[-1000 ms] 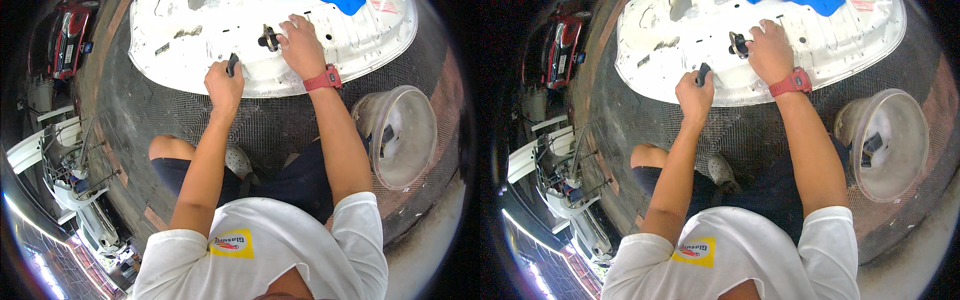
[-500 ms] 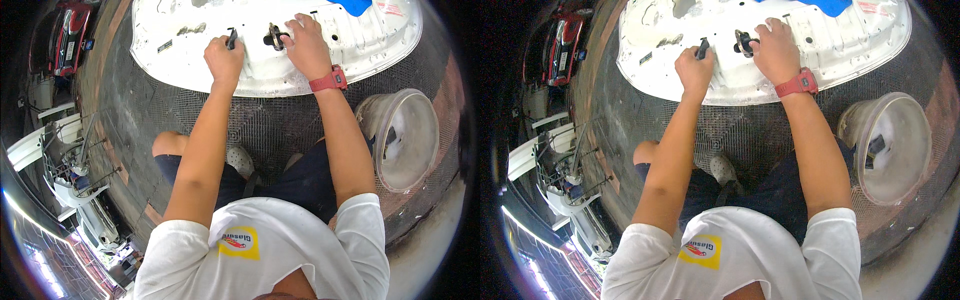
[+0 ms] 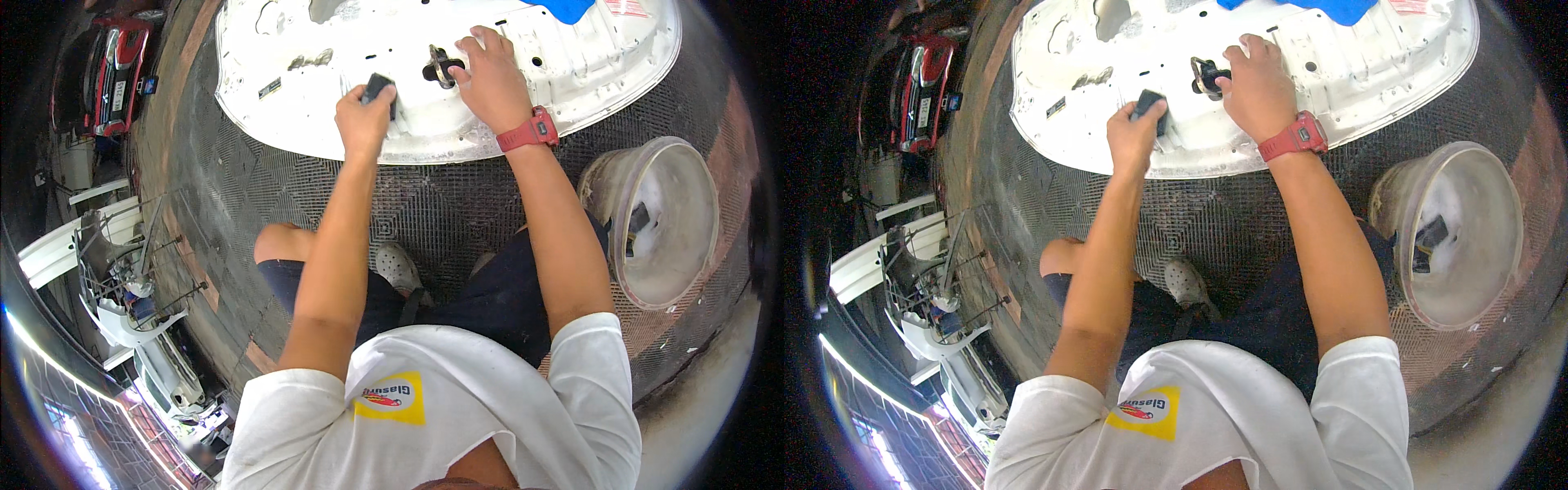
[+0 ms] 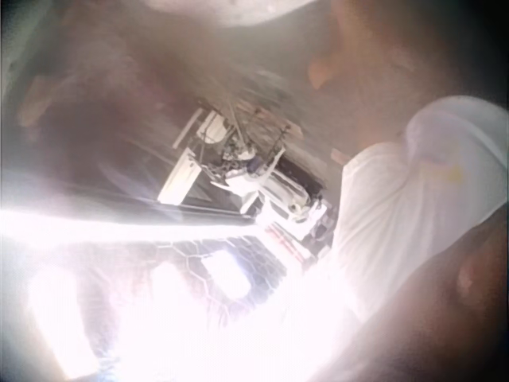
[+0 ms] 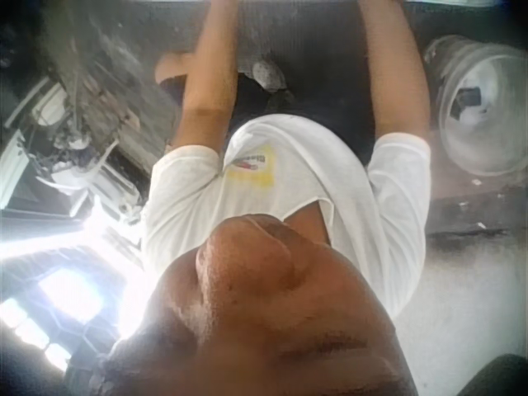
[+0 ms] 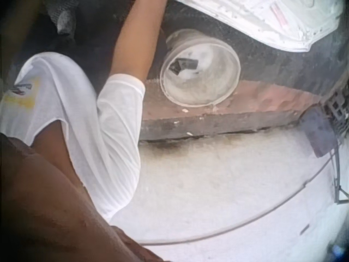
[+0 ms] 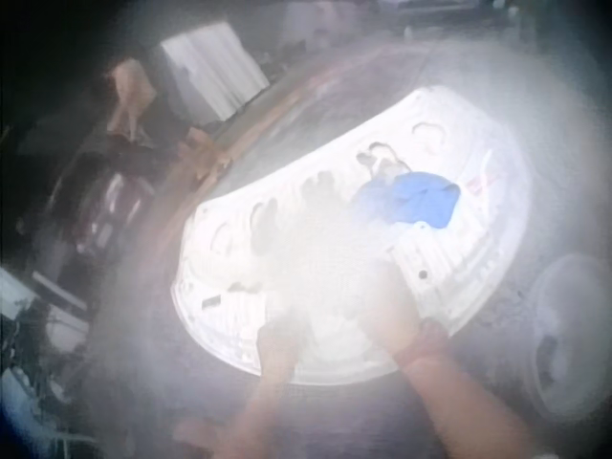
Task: The person kneels on the floor and uses a sanding block to sand the surface of a white car part, likely a bumper, repeatedly across different areas.
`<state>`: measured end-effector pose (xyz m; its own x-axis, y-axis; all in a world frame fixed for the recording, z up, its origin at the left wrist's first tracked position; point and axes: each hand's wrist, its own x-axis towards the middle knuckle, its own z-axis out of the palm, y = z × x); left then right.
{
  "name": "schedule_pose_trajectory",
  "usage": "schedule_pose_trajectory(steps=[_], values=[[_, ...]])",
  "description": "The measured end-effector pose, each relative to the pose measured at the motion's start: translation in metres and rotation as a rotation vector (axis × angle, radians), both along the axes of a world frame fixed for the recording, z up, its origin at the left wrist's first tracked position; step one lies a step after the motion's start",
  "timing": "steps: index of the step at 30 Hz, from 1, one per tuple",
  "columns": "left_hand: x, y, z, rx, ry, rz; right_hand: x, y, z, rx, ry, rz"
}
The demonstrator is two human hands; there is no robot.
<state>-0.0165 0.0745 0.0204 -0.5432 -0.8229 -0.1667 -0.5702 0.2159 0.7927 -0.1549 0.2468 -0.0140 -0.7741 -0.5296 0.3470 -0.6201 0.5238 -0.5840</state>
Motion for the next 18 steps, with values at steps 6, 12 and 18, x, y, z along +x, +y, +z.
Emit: schedule_pose_trajectory(steps=[6,12,18], values=[[0.002,0.007,-0.003,-0.315,-0.016,-0.096,-0.001,0.000,-0.002,0.016,0.056,-0.011],[0.023,0.014,-0.034,-0.382,0.052,-0.030,-0.001,0.000,-0.007,0.006,0.073,0.017],[0.059,0.056,-0.047,-0.448,0.037,-0.057,0.001,-0.006,0.001,0.055,0.060,0.001]])
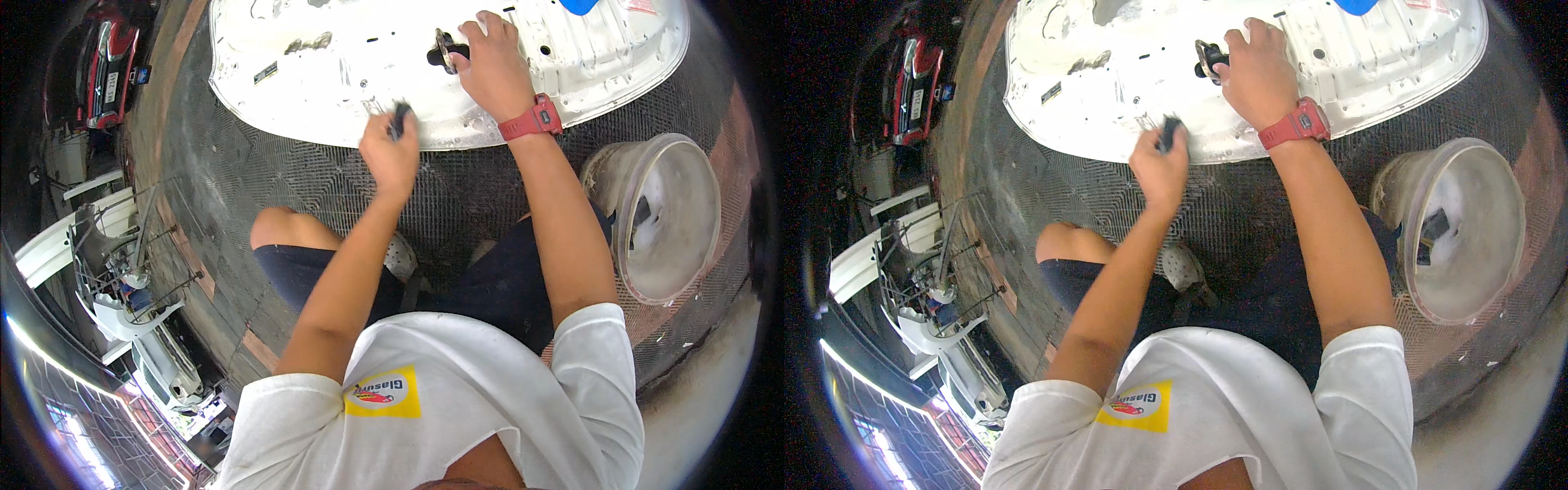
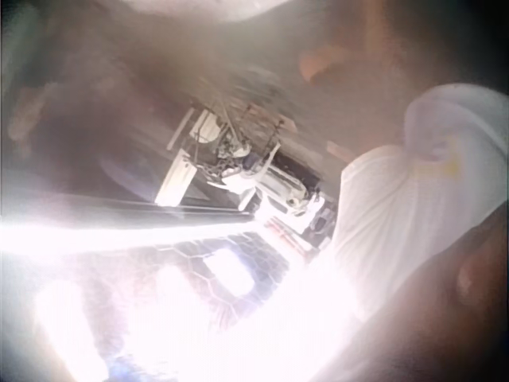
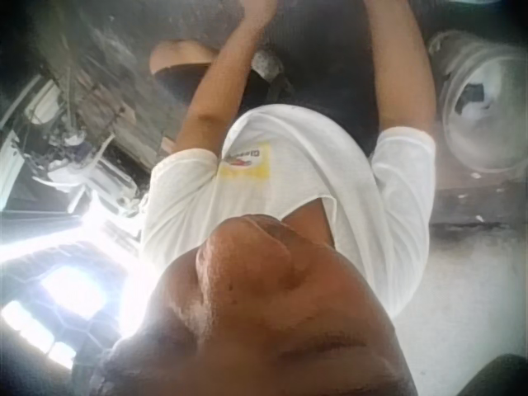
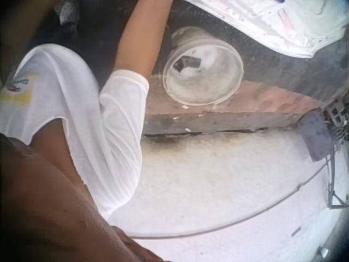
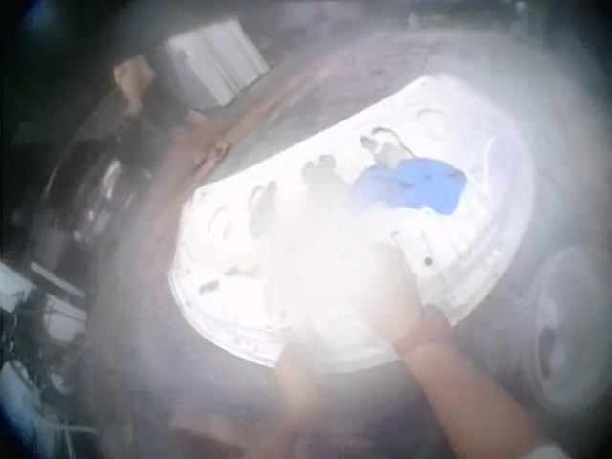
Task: The person kneels on the floor and uses a sanding block to sand the surface of a white car part, likely a bumper, repeatedly across different areas.
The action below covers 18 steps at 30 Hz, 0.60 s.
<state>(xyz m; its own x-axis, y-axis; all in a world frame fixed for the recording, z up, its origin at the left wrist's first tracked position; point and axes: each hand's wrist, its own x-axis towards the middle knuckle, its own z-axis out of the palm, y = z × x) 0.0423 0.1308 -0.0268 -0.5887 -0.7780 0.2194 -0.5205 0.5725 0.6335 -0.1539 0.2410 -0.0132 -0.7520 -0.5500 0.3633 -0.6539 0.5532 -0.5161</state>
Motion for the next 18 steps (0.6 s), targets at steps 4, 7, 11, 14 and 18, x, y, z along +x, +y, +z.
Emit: schedule_pose_trajectory(steps=[4,7,11,14,18], values=[[0.002,-0.018,0.020,0.073,-0.134,-0.158,0.002,0.002,-0.004,-0.012,-0.012,-0.002],[-0.010,-0.058,0.032,0.071,-0.063,-0.128,0.000,0.001,-0.002,-0.010,0.031,0.006],[-0.020,-0.062,0.034,0.274,-0.086,-0.037,0.001,0.001,-0.004,-0.009,0.030,0.002],[0.001,-0.045,0.022,0.208,-0.187,-0.103,-0.003,0.004,-0.004,-0.009,0.017,0.006],[0.000,-0.042,0.025,0.159,-0.162,-0.105,-0.005,0.002,-0.007,-0.040,0.046,0.007]])
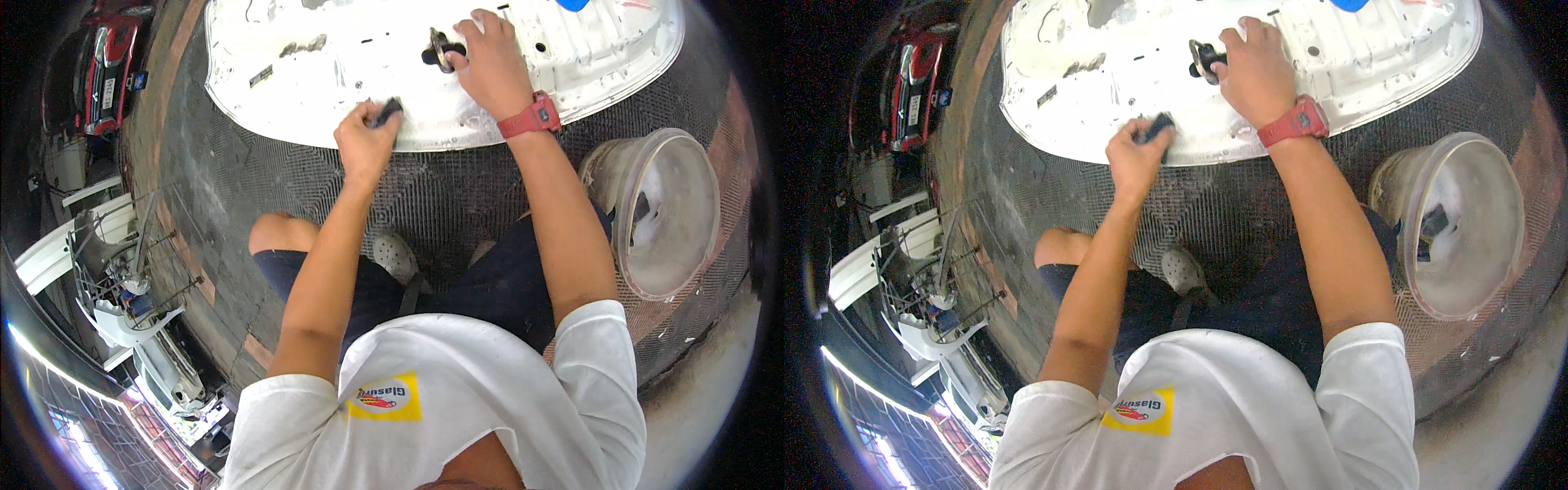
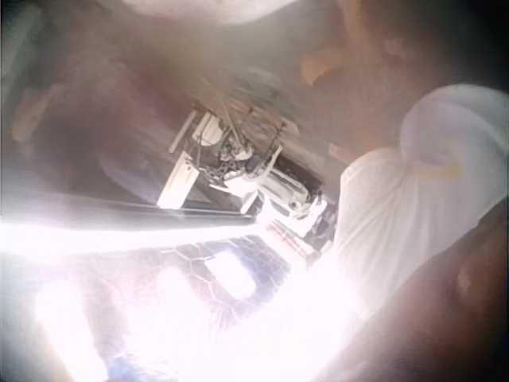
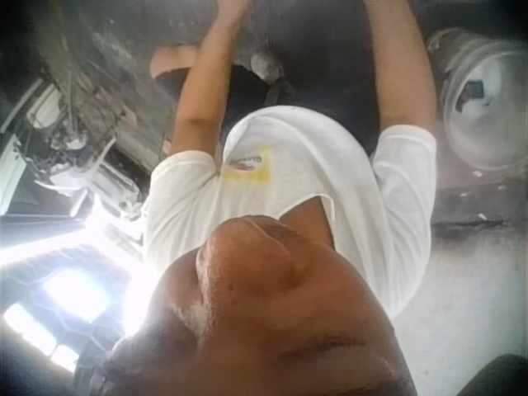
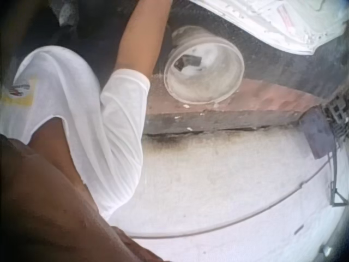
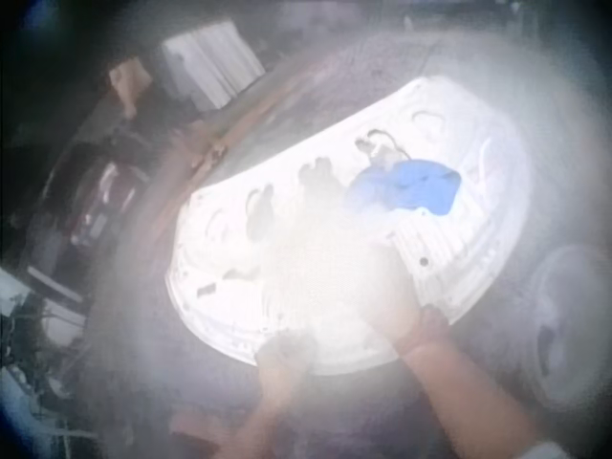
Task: The person kneels on the floor and uses a sanding block to sand the surface of a white car part, likely a bumper, repeatedly across different areas.
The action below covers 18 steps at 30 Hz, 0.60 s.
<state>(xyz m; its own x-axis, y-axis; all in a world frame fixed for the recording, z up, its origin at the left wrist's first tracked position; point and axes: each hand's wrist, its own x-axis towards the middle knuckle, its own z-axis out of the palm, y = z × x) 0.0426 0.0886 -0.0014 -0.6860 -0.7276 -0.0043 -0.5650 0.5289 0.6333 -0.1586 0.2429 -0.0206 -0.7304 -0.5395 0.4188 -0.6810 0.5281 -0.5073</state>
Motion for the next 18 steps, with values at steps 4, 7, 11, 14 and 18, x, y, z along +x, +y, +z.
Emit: schedule_pose_trajectory(steps=[4,7,11,14,18], values=[[0.001,0.003,0.001,0.056,0.014,0.108,-0.003,-0.007,0.023,-0.160,-0.156,0.068],[0.011,-0.008,0.006,-0.175,-0.126,-0.210,-0.009,-0.008,0.001,-0.203,0.035,0.092],[0.008,-0.050,0.032,-0.239,-0.022,-0.222,-0.016,-0.009,-0.020,-0.126,0.061,0.017],[0.037,-0.048,0.011,-0.211,0.048,-0.380,-0.001,-0.014,0.003,-0.090,-0.088,0.099],[0.035,-0.016,-0.009,-0.321,0.125,-0.293,-0.012,-0.010,-0.012,-0.018,0.092,0.030]])
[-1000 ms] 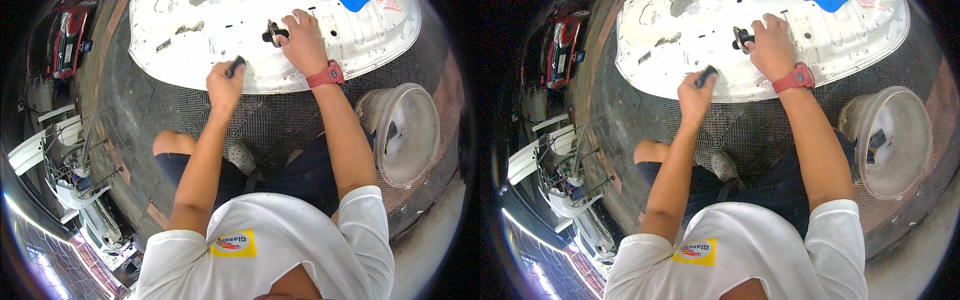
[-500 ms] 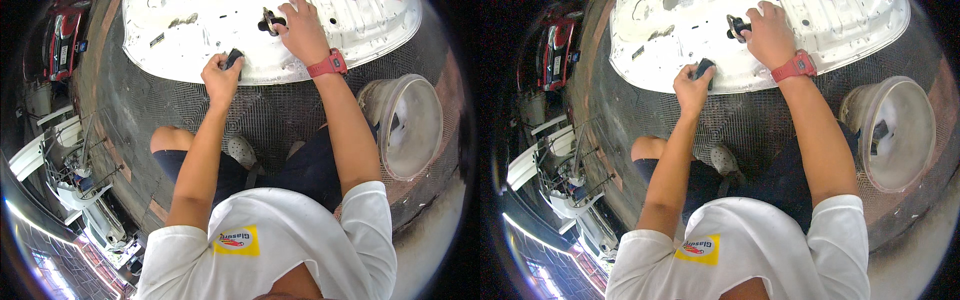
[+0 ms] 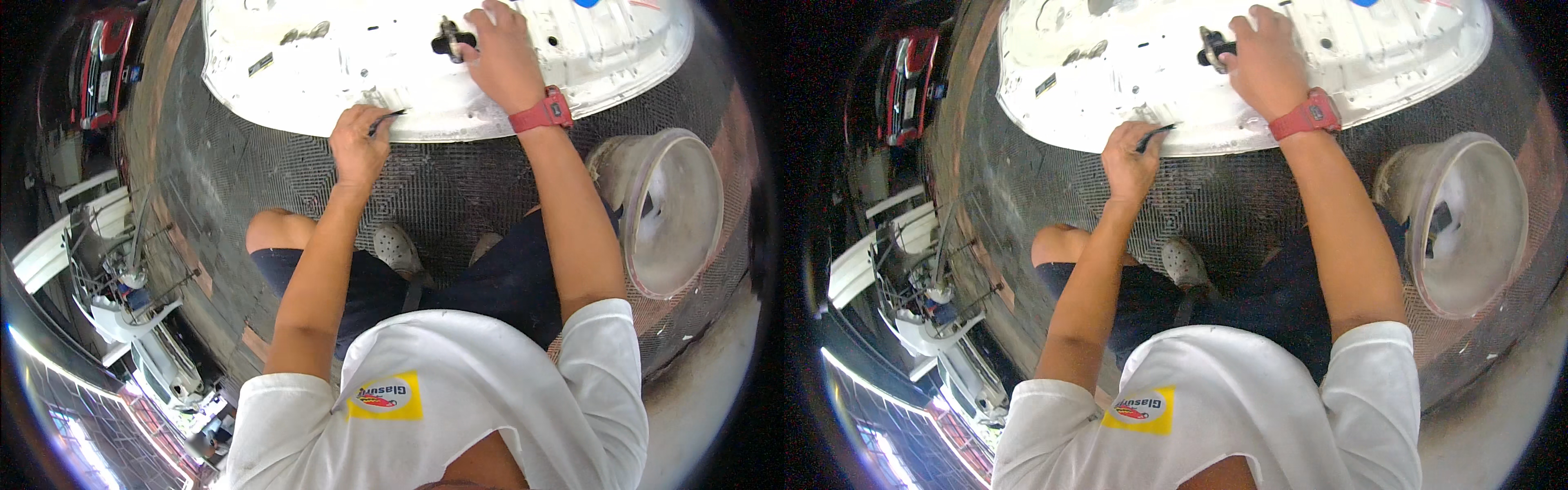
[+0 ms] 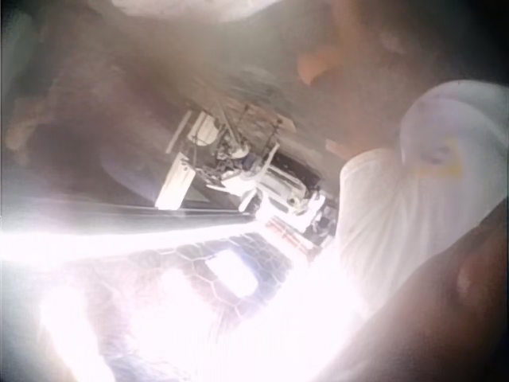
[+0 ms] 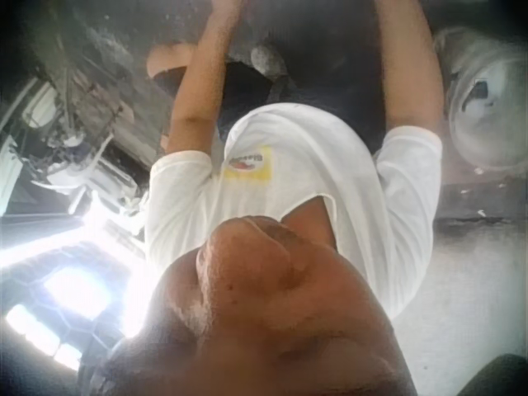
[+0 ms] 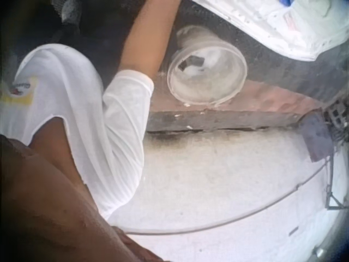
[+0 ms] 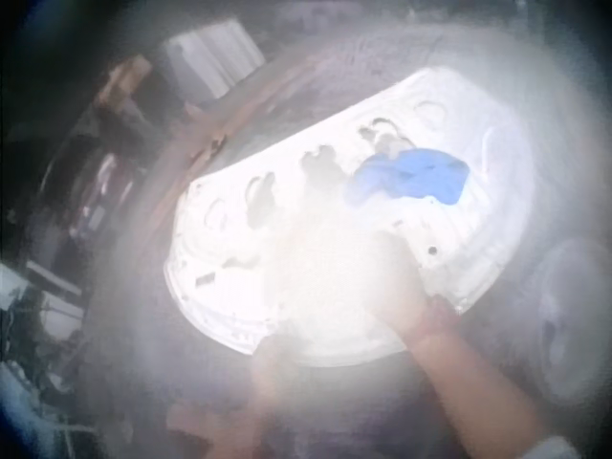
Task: The person kneels on the floor and uses a sanding block to sand the surface of a white car part, likely a bumper, repeatedly across different areas.
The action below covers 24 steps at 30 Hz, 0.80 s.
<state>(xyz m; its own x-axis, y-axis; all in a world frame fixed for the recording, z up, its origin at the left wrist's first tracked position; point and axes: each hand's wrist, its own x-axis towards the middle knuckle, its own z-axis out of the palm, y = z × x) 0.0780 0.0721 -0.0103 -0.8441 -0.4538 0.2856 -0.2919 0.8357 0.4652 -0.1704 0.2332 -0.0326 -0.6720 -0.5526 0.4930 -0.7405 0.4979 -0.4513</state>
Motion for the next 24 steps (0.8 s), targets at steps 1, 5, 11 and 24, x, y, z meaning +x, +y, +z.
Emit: schedule_pose_trajectory(steps=[1,5,11,24], values=[[0.002,-0.001,-0.002,0.009,-0.010,-0.050,0.001,-0.001,-0.004,0.013,0.040,-0.006],[0.005,-0.012,0.007,0.004,-0.119,-0.010,0.012,0.003,0.000,0.064,0.015,-0.025],[-0.025,-0.032,0.026,0.190,0.080,0.267,0.008,0.007,0.000,0.123,0.308,0.037],[-0.018,-0.029,0.015,0.042,0.027,0.272,0.014,0.007,0.007,0.042,-0.058,-0.013]])
